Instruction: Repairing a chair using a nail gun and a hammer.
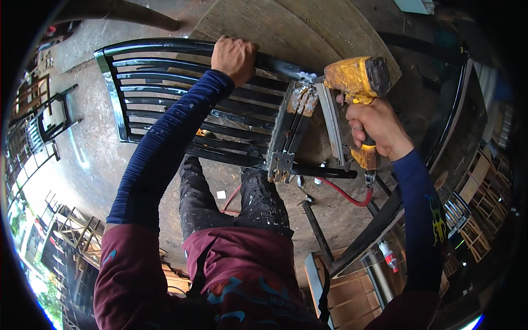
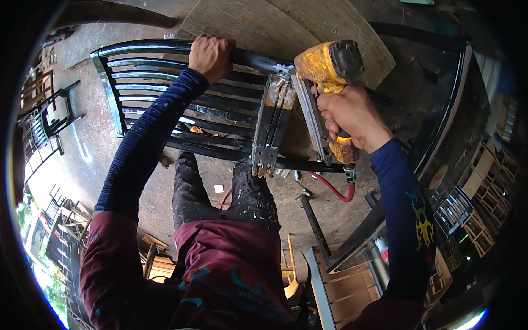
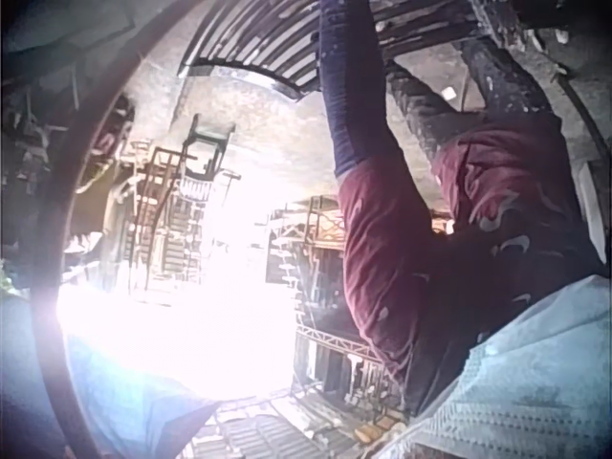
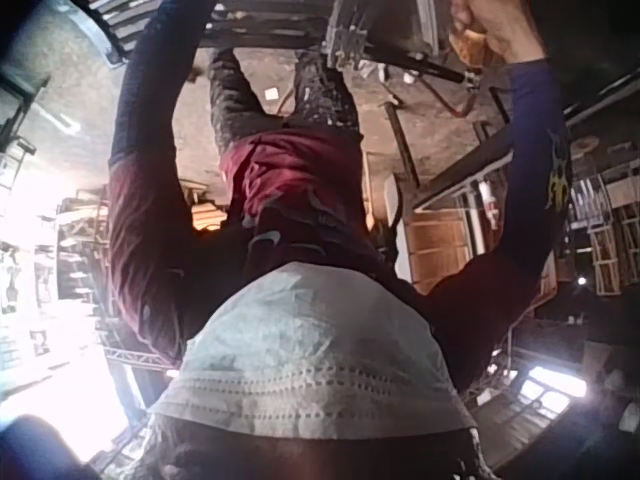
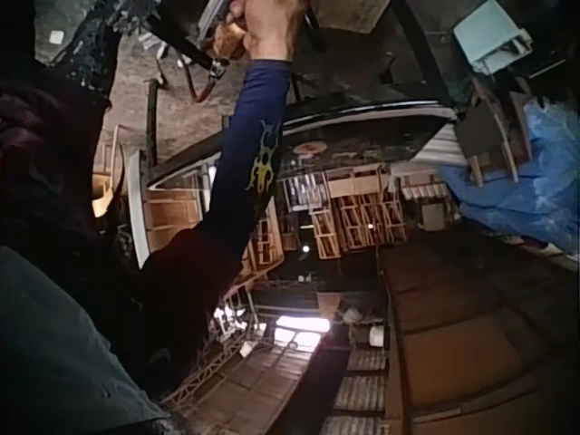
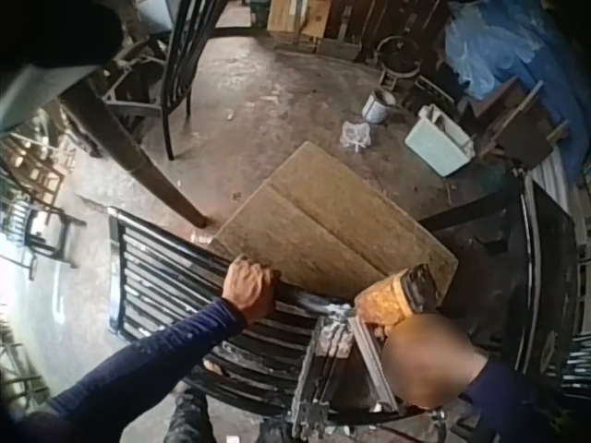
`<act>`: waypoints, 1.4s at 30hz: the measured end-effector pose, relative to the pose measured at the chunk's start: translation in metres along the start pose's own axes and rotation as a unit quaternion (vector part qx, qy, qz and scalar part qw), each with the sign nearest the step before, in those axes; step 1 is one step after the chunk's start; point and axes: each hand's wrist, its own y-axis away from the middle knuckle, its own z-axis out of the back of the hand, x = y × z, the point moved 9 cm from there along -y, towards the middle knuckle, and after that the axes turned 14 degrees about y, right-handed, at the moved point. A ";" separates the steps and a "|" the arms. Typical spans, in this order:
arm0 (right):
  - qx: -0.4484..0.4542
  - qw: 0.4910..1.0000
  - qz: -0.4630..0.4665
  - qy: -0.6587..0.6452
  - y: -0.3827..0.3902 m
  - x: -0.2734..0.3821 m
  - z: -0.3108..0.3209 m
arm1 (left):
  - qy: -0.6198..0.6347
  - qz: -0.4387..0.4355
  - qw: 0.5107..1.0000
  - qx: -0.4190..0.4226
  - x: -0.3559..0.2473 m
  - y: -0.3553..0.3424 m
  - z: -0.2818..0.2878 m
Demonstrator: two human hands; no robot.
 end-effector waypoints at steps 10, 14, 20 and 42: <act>0.077 0.991 -0.018 0.107 -0.019 0.037 -0.005 | 0.001 0.003 1.000 -0.024 0.004 0.002 0.001; 0.112 0.980 -0.062 0.154 -0.025 0.050 -0.003 | -0.004 -0.004 0.999 -0.033 0.003 0.002 0.002; 0.144 0.950 -0.129 0.245 -0.037 0.070 -0.002 | -0.021 -0.002 0.999 -0.026 -0.001 0.004 0.004; 0.102 0.951 -0.144 0.254 -0.032 0.071 -0.008 | -0.001 -0.010 1.000 0.006 -0.002 0.004 0.008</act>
